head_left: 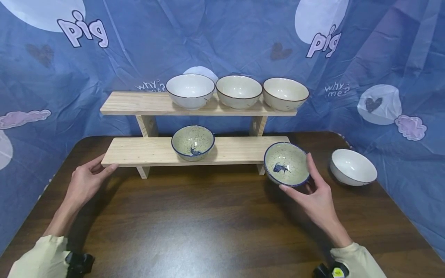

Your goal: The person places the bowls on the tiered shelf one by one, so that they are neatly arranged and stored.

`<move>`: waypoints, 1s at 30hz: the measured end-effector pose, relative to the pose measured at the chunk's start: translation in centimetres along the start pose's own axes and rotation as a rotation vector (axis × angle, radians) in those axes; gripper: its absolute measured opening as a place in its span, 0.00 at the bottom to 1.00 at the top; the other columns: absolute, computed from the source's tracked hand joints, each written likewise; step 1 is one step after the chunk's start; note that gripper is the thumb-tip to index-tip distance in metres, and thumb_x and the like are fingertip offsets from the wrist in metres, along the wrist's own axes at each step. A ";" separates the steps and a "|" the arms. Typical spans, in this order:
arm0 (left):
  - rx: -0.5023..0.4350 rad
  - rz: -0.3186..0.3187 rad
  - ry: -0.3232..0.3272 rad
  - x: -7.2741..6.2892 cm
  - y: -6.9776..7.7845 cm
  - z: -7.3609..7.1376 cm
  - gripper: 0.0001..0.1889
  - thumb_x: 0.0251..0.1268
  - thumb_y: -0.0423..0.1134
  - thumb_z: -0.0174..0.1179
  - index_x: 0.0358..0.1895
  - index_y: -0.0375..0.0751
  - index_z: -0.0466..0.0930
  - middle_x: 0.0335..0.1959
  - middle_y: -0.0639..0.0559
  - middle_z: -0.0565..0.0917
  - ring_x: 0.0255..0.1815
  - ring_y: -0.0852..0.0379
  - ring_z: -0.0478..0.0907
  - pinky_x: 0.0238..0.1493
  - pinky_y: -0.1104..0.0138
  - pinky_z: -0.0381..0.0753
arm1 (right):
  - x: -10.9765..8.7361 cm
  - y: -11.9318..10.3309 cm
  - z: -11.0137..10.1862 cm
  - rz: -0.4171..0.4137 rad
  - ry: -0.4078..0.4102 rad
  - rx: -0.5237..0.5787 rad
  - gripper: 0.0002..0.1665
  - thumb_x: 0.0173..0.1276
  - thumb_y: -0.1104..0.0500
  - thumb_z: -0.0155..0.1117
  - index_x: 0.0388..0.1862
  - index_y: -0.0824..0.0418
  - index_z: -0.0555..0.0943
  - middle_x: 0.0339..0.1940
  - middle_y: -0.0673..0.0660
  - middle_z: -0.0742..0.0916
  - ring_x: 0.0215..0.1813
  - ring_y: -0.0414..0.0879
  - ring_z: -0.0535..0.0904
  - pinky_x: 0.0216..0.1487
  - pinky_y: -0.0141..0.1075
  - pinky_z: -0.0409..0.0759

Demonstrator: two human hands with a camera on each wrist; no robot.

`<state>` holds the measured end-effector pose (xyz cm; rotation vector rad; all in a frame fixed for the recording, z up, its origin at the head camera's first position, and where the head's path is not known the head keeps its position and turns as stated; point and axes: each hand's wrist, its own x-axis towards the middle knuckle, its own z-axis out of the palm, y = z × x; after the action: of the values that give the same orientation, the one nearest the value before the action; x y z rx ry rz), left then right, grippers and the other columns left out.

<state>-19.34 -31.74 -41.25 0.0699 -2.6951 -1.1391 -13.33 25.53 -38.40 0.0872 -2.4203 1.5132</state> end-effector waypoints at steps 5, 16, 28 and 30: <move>-0.007 0.005 0.003 0.0 -0.1 0.0 0.36 0.76 0.51 0.62 0.75 0.27 0.66 0.62 0.26 0.77 0.62 0.29 0.77 0.36 0.84 0.67 | 1.0 -0.3 1.3 -0.047 -0.033 0.019 0.64 0.59 0.64 0.82 0.86 0.46 0.53 0.84 0.55 0.59 0.81 0.52 0.58 0.71 0.40 0.66; -0.013 0.011 0.010 0.1 -0.1 0.1 0.35 0.76 0.50 0.63 0.74 0.27 0.67 0.60 0.27 0.78 0.61 0.29 0.76 0.37 0.85 0.67 | 2.8 -1.2 4.2 -0.111 -0.080 0.142 0.62 0.57 0.68 0.82 0.84 0.61 0.56 0.84 0.57 0.59 0.78 0.52 0.62 0.68 0.30 0.65; -0.015 0.009 0.005 0.1 -0.1 0.1 0.36 0.77 0.49 0.62 0.74 0.26 0.66 0.61 0.25 0.77 0.62 0.28 0.76 0.36 0.85 0.66 | 4.9 -1.9 6.4 -0.101 -0.130 0.197 0.63 0.57 0.67 0.82 0.85 0.58 0.54 0.84 0.55 0.60 0.74 0.51 0.69 0.66 0.33 0.71; -0.013 0.005 0.004 0.1 -0.2 0.1 0.36 0.77 0.50 0.62 0.74 0.25 0.66 0.61 0.25 0.77 0.61 0.28 0.76 0.36 0.85 0.67 | 5.3 -1.9 6.8 -0.096 -0.132 0.197 0.63 0.57 0.66 0.82 0.85 0.58 0.54 0.84 0.56 0.60 0.72 0.51 0.71 0.64 0.31 0.71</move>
<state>-19.47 -31.81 -41.40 0.0631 -2.6828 -1.1542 -19.38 19.12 -38.07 0.3488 -2.3197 1.7466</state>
